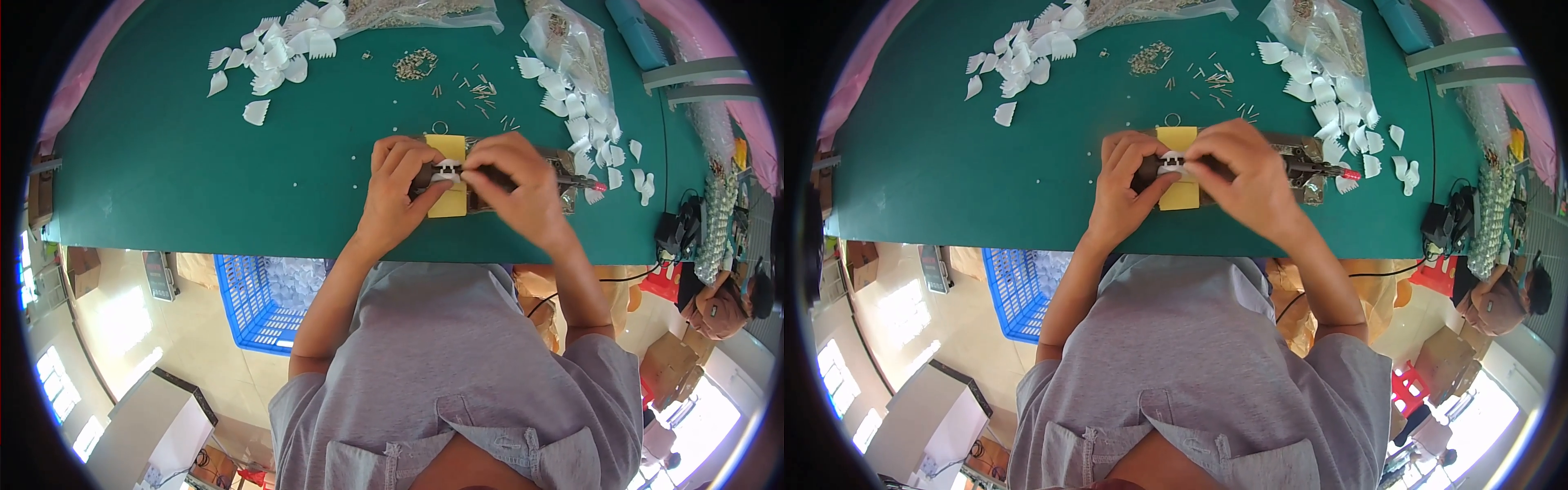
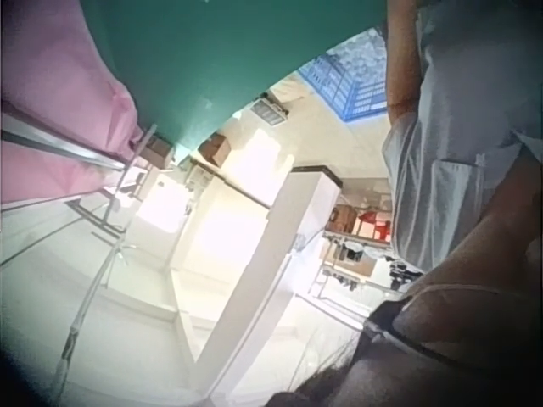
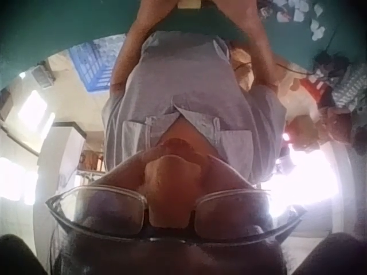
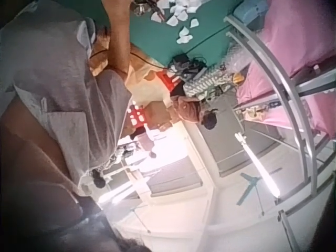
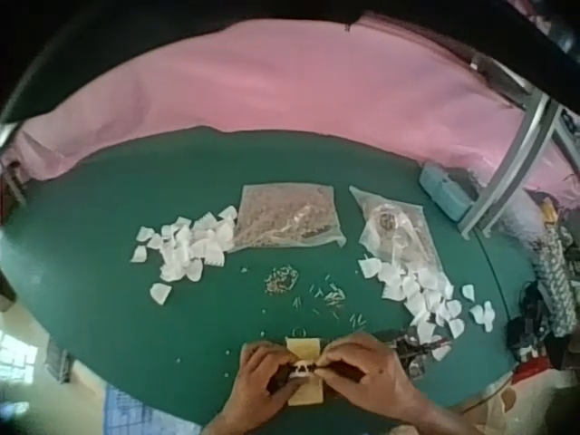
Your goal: Assembling small toy components using a manual press tool on a workbench.
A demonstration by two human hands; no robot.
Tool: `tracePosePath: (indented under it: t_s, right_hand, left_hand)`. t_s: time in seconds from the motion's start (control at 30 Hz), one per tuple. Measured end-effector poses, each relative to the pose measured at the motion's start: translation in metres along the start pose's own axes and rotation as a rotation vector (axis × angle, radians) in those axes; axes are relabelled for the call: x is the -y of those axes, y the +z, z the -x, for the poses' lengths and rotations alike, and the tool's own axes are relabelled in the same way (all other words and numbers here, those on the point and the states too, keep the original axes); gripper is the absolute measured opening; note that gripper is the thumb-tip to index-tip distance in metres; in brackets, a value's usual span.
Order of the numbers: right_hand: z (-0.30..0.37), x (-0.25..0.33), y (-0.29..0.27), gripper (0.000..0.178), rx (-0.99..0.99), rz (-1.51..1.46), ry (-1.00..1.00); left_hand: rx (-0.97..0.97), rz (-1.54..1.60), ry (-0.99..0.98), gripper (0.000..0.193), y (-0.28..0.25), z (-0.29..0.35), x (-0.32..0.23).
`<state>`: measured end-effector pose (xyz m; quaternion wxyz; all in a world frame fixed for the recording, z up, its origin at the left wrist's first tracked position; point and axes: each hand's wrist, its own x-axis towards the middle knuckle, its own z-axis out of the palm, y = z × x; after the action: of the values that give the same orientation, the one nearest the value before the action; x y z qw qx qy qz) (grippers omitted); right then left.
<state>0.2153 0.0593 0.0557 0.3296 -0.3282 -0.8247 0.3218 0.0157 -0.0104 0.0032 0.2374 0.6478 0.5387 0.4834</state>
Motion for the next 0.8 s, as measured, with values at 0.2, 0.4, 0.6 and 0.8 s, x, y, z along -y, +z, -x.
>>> tracePosePath:
  t_s: [0.2, 0.4, 0.6, 0.8]
  right_hand:
    - [-0.025, -0.052, -0.057, 0.012, 0.059, 0.276, 0.264]
    - [-0.035, -0.068, -0.062, 0.009, 0.351, 0.548, 0.214]
    - [-0.042, -0.078, -0.064, 0.014, 0.53, 0.61, 0.001]
    - [-0.036, -0.006, -0.045, 0.011, 0.423, -0.01, 0.215]
  left_hand:
    - [0.003, -0.034, 0.005, 0.036, -0.003, 0.0, -0.002]
    - [0.014, -0.04, 0.004, 0.034, -0.003, 0.0, -0.001]
    - [0.006, -0.02, -0.01, 0.034, -0.003, -0.001, -0.003]
    - [0.003, -0.009, -0.013, 0.036, -0.002, 0.001, -0.001]
